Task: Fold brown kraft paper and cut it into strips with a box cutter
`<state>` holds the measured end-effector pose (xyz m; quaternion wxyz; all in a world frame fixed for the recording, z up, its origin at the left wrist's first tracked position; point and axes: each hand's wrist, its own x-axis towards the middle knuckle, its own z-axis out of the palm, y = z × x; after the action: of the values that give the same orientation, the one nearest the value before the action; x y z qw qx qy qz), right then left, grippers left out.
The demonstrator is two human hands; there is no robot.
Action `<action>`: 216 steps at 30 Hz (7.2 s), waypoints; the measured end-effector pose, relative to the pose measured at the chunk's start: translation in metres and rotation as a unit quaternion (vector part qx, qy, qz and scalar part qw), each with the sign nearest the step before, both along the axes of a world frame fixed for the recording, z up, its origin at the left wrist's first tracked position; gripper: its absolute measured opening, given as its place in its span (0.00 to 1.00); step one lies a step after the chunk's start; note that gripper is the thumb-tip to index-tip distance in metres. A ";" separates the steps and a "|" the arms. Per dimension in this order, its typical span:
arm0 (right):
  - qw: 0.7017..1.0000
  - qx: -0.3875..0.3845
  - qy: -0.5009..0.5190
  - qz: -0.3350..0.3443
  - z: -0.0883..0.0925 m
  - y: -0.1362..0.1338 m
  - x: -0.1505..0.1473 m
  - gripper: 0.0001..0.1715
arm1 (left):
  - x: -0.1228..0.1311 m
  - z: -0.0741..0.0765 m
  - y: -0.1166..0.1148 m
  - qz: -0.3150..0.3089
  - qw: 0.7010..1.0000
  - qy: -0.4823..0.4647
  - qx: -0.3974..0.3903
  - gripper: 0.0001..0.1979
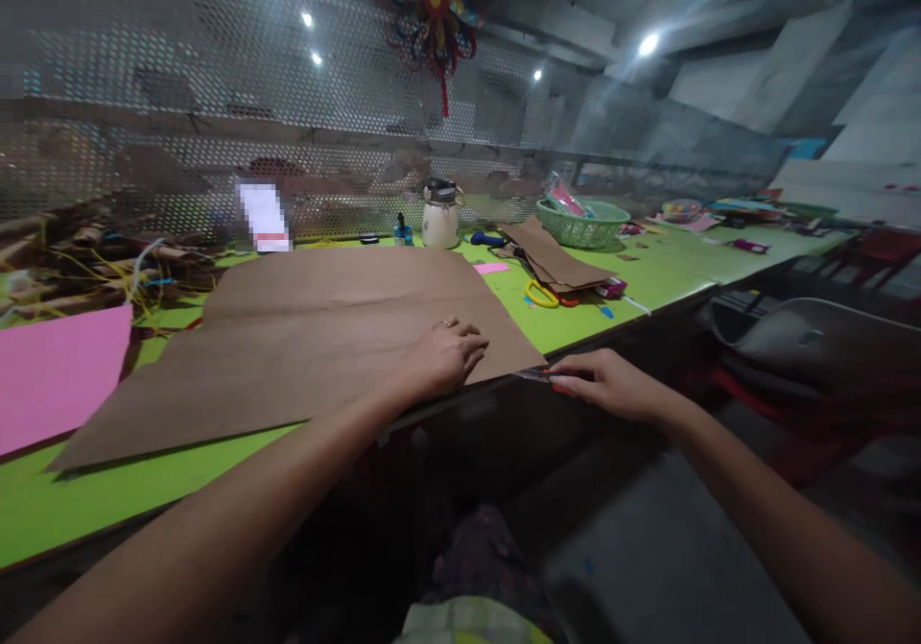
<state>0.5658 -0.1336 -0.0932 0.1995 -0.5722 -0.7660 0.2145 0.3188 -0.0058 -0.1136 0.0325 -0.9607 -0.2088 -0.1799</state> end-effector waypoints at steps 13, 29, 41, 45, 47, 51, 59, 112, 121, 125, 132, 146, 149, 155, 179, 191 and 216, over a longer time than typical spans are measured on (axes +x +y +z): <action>0.999 -0.029 0.032 0.024 0.002 0.004 -0.023 0.21 | 0.001 0.002 -0.002 -0.006 1.000 0.001 0.000 0.18; 0.999 -0.026 0.000 0.024 0.004 0.012 -0.038 0.23 | 0.006 -0.005 -0.003 0.015 1.000 -0.002 -0.002 0.17; 0.999 -0.019 -0.014 0.022 -0.005 0.011 -0.022 0.25 | -0.017 0.021 -0.010 0.009 0.999 0.004 -0.033 0.17; 0.999 -0.017 -0.016 0.029 -0.007 0.013 -0.021 0.25 | -0.070 0.019 -0.010 -0.007 1.000 0.006 -0.019 0.16; 0.999 -0.020 -0.013 0.029 -0.006 0.013 -0.021 0.24 | -0.090 0.013 -0.010 -0.002 1.000 0.011 -0.008 0.17; 0.999 -0.021 -0.013 0.031 -0.006 0.013 -0.021 0.25 | -0.104 0.002 -0.012 0.017 1.000 0.013 0.018 0.19; 0.999 -0.025 0.007 0.029 -0.013 0.011 -0.011 0.23 | -0.102 0.000 -0.013 0.035 0.999 0.014 0.014 0.20; 0.997 -0.039 0.010 0.070 -0.008 0.008 -0.075 0.24 | -0.131 0.024 -0.040 0.070 0.996 0.000 -0.050 0.17; 0.997 -0.003 0.003 0.079 -0.012 0.009 -0.091 0.22 | -0.176 0.011 -0.040 0.057 0.998 0.004 -0.014 0.19; 0.997 0.000 -0.001 0.082 -0.012 0.010 -0.098 0.22 | -0.175 0.008 -0.039 0.057 0.998 0.002 -0.013 0.19; 0.997 0.009 -0.004 0.081 -0.014 0.010 -0.102 0.21 | -0.175 0.013 -0.044 0.069 0.997 0.020 -0.021 0.20; 0.996 -0.023 0.012 0.089 -0.014 0.007 -0.098 0.22 | -0.174 0.014 -0.044 0.073 0.997 0.024 -0.023 0.20; 0.995 -0.018 0.011 0.100 -0.012 0.008 -0.106 0.22 | -0.174 0.015 -0.046 0.077 0.996 0.030 -0.023 0.20; 0.993 -0.009 0.025 0.117 -0.010 0.007 -0.132 0.19 | -0.174 0.016 -0.049 0.079 0.996 0.029 -0.023 0.20; 0.989 -0.017 0.023 0.146 -0.007 -0.001 -0.201 0.16 | -0.176 0.005 -0.044 0.058 0.998 0.016 0.008 0.19; 0.988 -0.031 0.046 0.147 -0.010 -0.003 -0.217 0.16 | -0.177 0.000 -0.043 0.047 0.999 0.002 0.015 0.17; 0.986 -0.048 0.056 0.148 -0.014 -0.005 -0.220 0.19 | -0.274 0.021 -0.055 0.064 0.986 -0.008 -0.152 0.14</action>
<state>0.3461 -0.1382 -0.1071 0.1812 -0.4487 -0.8185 0.3098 0.0447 -0.0606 -0.0927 -0.1042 -0.9378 -0.2946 -0.1514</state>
